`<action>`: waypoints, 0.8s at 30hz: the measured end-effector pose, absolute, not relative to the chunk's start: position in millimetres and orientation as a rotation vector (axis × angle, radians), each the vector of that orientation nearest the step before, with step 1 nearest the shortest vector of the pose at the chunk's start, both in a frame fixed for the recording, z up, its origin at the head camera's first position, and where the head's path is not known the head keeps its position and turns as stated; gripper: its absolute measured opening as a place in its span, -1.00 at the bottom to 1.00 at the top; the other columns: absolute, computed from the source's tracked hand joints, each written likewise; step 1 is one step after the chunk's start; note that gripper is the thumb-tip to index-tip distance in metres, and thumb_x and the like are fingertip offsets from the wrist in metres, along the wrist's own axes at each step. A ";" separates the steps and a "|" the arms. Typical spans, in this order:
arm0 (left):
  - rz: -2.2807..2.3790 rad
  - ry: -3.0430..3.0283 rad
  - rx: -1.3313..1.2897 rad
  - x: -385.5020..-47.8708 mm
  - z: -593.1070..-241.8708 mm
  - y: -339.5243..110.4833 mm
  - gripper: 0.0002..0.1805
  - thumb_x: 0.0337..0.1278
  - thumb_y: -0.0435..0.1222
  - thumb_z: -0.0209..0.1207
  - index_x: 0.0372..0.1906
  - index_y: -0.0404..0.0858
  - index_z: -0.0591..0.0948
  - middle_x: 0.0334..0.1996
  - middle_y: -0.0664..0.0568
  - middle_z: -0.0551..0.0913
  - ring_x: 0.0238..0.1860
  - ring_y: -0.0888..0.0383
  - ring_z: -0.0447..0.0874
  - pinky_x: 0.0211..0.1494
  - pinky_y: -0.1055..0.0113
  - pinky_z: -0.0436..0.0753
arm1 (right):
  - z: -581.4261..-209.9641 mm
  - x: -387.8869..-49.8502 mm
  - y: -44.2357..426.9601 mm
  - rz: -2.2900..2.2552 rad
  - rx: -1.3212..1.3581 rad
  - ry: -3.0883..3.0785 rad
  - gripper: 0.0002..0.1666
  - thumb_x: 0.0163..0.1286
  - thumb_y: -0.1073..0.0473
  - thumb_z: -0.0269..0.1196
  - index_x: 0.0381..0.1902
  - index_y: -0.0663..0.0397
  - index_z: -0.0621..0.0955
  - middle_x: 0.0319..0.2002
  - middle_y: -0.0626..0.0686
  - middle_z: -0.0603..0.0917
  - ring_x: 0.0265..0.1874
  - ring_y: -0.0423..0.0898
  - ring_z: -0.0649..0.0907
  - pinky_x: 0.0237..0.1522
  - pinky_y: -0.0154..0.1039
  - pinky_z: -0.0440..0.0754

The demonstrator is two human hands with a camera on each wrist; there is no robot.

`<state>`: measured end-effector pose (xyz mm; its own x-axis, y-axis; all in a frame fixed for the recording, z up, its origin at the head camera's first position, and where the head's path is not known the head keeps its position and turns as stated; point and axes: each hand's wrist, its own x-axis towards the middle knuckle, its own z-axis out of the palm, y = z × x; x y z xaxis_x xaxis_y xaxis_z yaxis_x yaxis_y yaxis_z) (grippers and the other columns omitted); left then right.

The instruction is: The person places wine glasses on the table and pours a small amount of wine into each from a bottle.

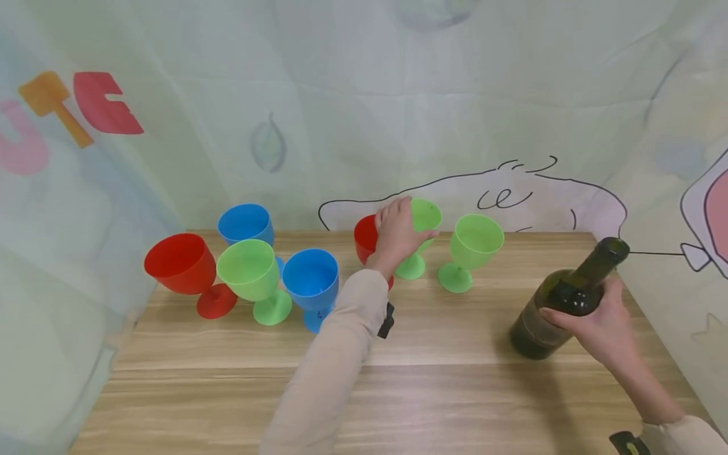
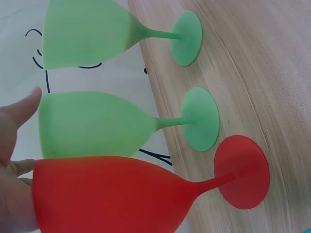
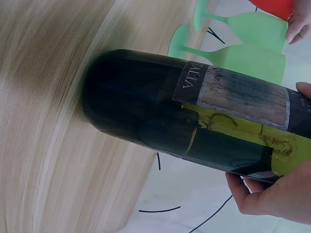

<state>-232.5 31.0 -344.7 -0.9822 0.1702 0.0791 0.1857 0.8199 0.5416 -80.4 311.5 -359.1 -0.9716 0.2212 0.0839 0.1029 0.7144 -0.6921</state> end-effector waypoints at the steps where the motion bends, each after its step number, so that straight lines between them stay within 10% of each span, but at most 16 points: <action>1: -0.880 -2.977 -0.286 -232.6 -345.2 31.1 -0.09 -0.06 0.06 0.26 0.32 -0.30 0.16 0.27 -0.06 0.24 0.29 0.04 0.11 0.33 0.17 -0.01 | -359.1 -80.3 311.3 1.097 -0.265 -2.761 0.13 0.00 0.06 0.42 0.25 0.35 -0.06 0.01 0.51 0.25 -0.04 0.43 0.35 -0.15 0.31 0.31; 24: -0.834 -2.999 -0.234 -232.1 -348.7 34.1 -0.04 -0.07 0.07 0.26 0.35 -0.30 0.10 0.28 -0.07 0.25 0.29 0.03 0.12 0.35 0.14 -0.06 | -358.9 -81.0 311.1 1.108 -0.237 -2.751 0.11 0.00 0.08 0.42 0.25 0.33 -0.05 0.03 0.49 0.24 -0.04 0.41 0.35 -0.16 0.30 0.31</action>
<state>-232.1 34.1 -348.7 -0.9886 0.1384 0.0595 0.1492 0.8459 0.5120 -81.0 311.1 -358.9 -0.9736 0.2082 0.0940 0.0849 0.7117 -0.6973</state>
